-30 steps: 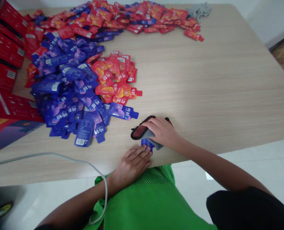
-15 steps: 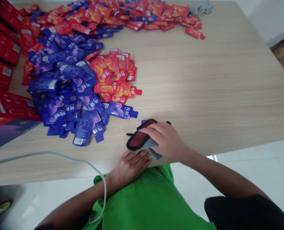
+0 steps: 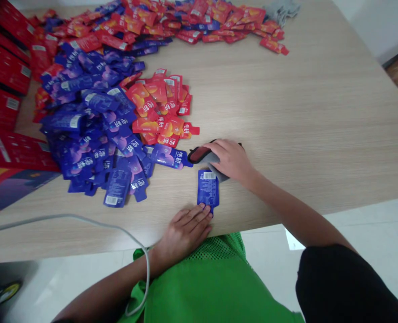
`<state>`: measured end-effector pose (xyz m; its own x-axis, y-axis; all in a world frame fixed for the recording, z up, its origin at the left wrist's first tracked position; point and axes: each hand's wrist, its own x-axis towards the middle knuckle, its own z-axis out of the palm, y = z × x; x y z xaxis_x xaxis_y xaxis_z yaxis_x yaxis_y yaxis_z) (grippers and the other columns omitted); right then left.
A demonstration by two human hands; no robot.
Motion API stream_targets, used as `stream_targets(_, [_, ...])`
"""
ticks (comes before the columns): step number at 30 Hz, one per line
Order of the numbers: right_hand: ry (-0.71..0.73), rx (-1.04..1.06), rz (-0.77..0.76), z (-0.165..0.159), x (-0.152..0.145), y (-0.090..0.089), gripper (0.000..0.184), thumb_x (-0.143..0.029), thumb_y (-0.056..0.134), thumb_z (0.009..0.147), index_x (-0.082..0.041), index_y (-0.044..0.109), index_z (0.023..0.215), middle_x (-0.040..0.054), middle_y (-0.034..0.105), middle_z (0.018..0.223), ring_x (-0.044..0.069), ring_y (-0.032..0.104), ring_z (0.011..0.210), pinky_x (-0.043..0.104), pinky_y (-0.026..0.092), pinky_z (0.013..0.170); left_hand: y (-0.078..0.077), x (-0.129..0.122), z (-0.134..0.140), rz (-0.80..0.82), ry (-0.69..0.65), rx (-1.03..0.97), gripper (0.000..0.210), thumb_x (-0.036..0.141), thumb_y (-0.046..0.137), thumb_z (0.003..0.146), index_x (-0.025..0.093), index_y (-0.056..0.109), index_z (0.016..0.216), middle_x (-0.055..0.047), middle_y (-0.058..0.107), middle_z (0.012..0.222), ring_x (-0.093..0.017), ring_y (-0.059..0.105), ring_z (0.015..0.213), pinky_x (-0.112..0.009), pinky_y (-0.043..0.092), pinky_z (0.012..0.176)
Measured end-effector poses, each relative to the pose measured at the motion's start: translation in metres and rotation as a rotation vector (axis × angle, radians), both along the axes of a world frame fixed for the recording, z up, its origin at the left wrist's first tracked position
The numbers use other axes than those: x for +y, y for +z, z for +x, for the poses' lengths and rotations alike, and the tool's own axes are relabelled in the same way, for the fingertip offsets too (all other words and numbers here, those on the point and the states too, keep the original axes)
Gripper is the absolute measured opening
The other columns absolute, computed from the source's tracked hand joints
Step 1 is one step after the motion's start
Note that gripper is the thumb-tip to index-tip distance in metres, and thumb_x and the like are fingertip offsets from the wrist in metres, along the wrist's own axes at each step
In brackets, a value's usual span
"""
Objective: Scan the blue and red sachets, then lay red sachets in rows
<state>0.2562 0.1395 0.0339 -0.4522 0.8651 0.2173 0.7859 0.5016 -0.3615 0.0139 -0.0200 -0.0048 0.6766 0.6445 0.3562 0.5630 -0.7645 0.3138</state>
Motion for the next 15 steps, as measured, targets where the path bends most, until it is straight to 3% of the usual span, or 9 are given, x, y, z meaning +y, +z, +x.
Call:
stream_targets(3, [-0.048,0.138,0.082,0.003,-0.019,0.026,0.050,-0.017,0.066,0.088,-0.024,0.063,0.138,0.0105,0.072,0.128,0.031,0.066,0.119,0.047,0.052,0.104,0.001,0.000,0.000,0.002,0.003,-0.018,0.029,0.032,0.065,0.104,0.019,0.071,0.129,0.000,0.073,0.141,-0.019,0.065,0.134,-0.037,0.048,0.114])
stream_targets(6, [0.101,0.134,0.032,-0.003,-0.062,0.036,0.049,-0.017,0.063,0.089,-0.024,0.064,0.138,0.0096,0.073,0.125,0.028,0.067,0.113,0.043,0.054,0.099,0.003,0.001,0.001,-0.009,0.008,-0.036,0.027,0.032,0.068,0.102,0.019,0.072,0.125,-0.003,0.078,0.132,-0.020,0.072,0.121,-0.037,0.052,0.107])
stream_targets(9, [0.268,0.064,-0.094,-0.013,-0.100,0.023,0.043,-0.017,0.061,0.091,-0.022,0.066,0.133,0.0087,0.075,0.119,0.026,0.069,0.105,0.041,0.055,0.094,0.005,0.003,0.001,-0.034,0.021,-0.036,0.008,0.028,0.071,0.099,0.024,0.075,0.104,0.000,0.082,0.096,-0.020,0.077,0.089,-0.039,0.057,0.092])
stream_targets(11, [0.278,0.022,-0.179,-0.017,-0.109,0.009,0.038,-0.017,0.062,0.092,-0.022,0.068,0.129,0.0083,0.076,0.116,0.025,0.069,0.103,0.041,0.055,0.091,0.005,0.003,0.000,-0.051,0.015,-0.036,0.004,0.027,0.071,0.098,0.026,0.074,0.097,0.001,0.080,0.085,-0.020,0.076,0.080,-0.039,0.057,0.090])
stream_targets(15, [0.179,-0.012,-0.222,-0.016,-0.089,-0.009,0.038,-0.016,0.066,0.090,-0.024,0.068,0.127,0.0077,0.074,0.118,0.027,0.069,0.107,0.043,0.055,0.095,0.005,0.005,0.000,-0.053,-0.012,-0.047,0.021,0.031,0.065,0.104,0.019,0.073,0.120,-0.002,0.081,0.121,-0.019,0.075,0.111,-0.036,0.054,0.102])
